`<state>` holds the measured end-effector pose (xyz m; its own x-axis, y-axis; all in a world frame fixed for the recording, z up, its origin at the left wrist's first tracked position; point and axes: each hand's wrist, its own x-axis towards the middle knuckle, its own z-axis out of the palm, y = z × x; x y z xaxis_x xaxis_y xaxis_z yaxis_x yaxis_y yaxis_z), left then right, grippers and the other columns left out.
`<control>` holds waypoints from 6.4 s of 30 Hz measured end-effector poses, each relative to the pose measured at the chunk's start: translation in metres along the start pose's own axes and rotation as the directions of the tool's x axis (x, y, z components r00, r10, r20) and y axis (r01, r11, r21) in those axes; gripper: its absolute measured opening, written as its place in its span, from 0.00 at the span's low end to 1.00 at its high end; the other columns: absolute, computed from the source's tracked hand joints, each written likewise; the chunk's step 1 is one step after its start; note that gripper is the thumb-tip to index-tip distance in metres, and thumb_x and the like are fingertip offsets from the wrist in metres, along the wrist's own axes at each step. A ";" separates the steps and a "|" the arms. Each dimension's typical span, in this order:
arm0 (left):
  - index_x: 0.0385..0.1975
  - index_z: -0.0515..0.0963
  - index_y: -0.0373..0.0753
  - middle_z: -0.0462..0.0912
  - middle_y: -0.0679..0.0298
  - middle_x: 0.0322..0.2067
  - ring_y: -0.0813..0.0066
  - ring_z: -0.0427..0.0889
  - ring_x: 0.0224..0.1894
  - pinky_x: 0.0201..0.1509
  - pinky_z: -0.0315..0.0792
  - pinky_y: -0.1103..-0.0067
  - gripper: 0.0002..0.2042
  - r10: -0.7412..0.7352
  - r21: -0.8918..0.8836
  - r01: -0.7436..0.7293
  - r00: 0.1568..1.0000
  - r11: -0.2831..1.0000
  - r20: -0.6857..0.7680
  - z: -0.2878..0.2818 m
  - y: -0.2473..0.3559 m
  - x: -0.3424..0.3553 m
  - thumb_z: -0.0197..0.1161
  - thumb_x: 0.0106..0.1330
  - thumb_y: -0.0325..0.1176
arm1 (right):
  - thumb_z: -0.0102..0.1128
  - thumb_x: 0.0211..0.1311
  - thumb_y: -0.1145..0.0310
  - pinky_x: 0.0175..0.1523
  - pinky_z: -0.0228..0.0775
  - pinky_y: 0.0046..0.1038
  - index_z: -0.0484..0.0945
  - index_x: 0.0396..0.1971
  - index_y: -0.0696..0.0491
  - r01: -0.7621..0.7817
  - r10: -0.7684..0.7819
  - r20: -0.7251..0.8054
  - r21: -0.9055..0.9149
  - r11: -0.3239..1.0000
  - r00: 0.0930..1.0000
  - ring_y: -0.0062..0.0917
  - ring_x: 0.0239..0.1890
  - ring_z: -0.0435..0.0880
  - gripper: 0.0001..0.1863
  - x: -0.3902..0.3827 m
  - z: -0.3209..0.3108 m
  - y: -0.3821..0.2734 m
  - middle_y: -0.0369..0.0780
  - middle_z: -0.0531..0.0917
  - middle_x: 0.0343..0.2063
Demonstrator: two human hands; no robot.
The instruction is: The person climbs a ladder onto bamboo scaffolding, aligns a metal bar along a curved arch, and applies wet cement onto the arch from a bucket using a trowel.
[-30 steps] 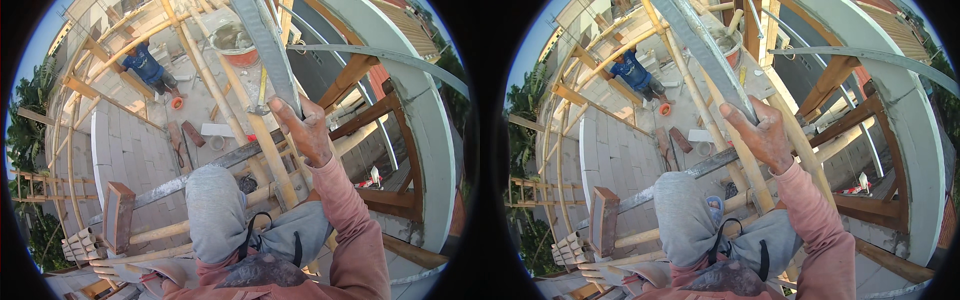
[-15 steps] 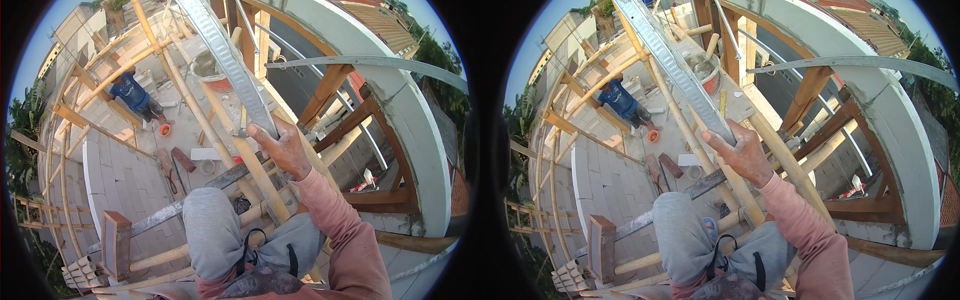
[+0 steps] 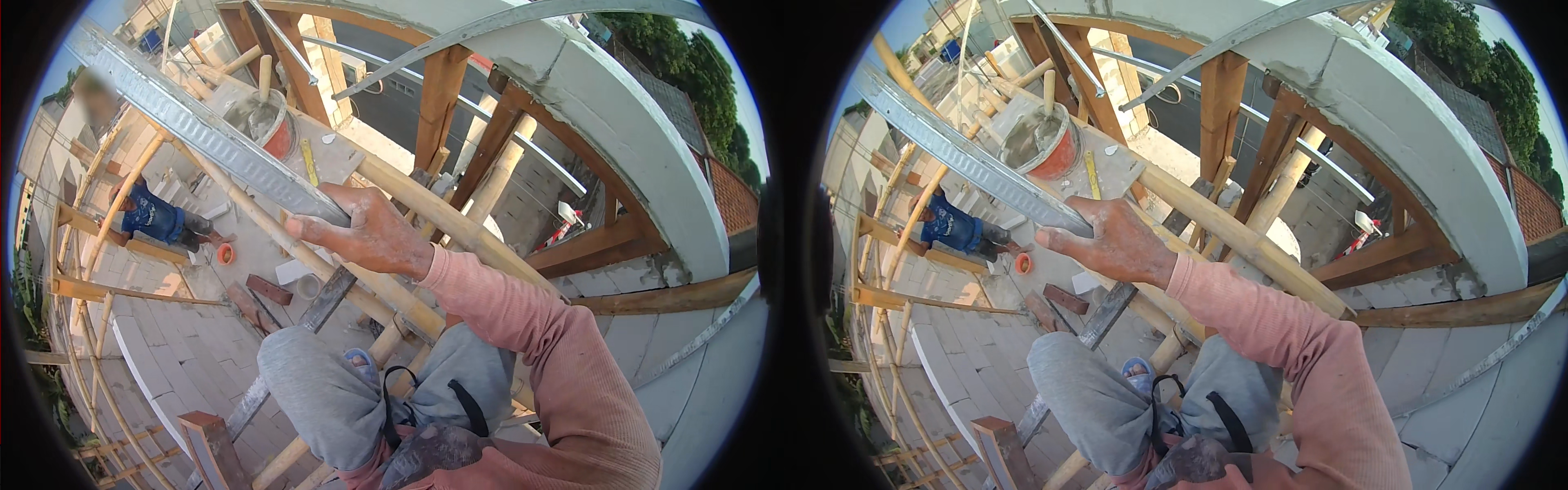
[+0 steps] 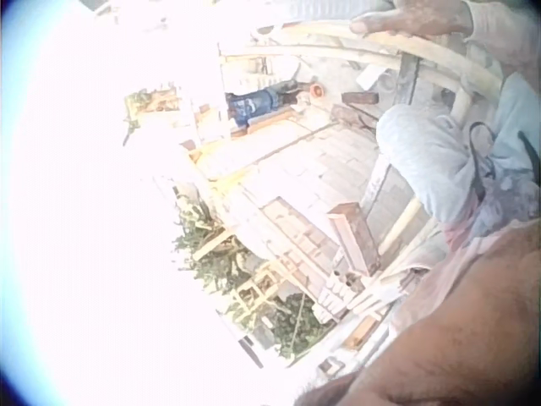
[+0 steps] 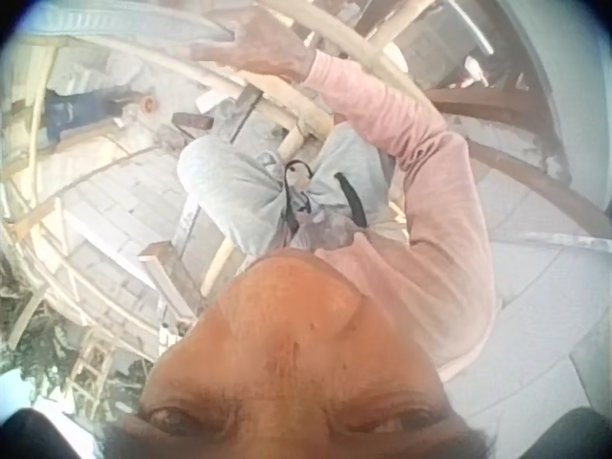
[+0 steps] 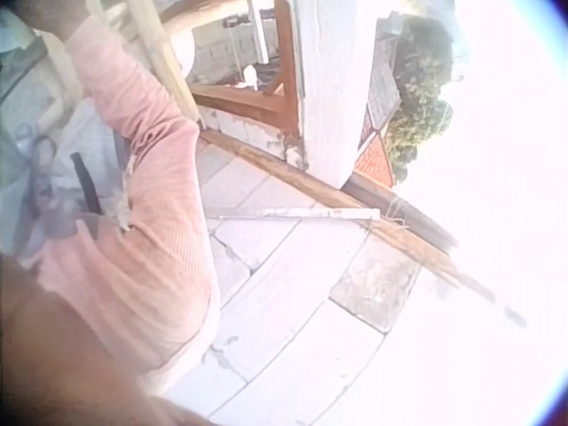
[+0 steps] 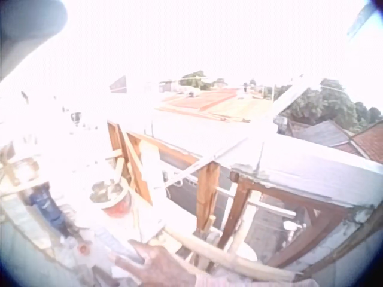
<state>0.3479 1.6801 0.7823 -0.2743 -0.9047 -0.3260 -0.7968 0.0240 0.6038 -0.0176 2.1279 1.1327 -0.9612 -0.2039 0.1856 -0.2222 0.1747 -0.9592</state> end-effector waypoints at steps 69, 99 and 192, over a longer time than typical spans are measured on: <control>0.44 0.83 0.37 0.73 0.49 0.56 0.65 0.77 0.54 0.56 0.74 0.70 0.08 0.736 -0.959 0.259 -0.627 -0.111 -0.254 0.039 0.540 -0.569 0.65 0.70 0.33 | 0.72 0.56 0.43 0.53 0.71 0.35 0.80 0.49 0.53 -0.318 0.187 -0.682 -0.071 0.946 0.707 0.30 0.45 0.81 0.31 -0.212 -0.194 0.093 0.42 0.83 0.42; 0.41 0.84 0.40 0.72 0.49 0.60 0.51 0.72 0.62 0.66 0.68 0.63 0.15 0.379 -0.964 -0.148 -0.897 0.221 0.225 0.242 0.334 -0.723 0.65 0.68 0.47 | 0.58 0.66 0.49 0.52 0.75 0.50 0.72 0.48 0.62 -0.759 0.032 -0.985 0.153 0.633 -0.171 0.57 0.47 0.82 0.28 -0.369 -0.275 0.148 0.60 0.82 0.43; 0.41 0.74 0.36 0.86 0.56 0.35 0.58 0.85 0.40 0.48 0.74 0.68 0.22 0.518 -0.855 -0.466 -0.801 -0.227 0.300 0.250 0.296 -0.777 0.70 0.64 0.49 | 0.56 0.59 0.73 0.47 0.68 0.30 0.76 0.32 0.53 0.810 0.440 -0.872 0.091 0.579 -0.217 0.24 0.33 0.74 0.03 -0.457 -0.212 0.276 0.38 0.80 0.35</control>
<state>0.1911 2.4963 1.0326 -0.3541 0.8649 0.3558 0.7692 0.0529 0.6369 0.3256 2.4732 0.8287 -0.0318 0.9605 -0.2763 -0.8924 -0.1518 -0.4249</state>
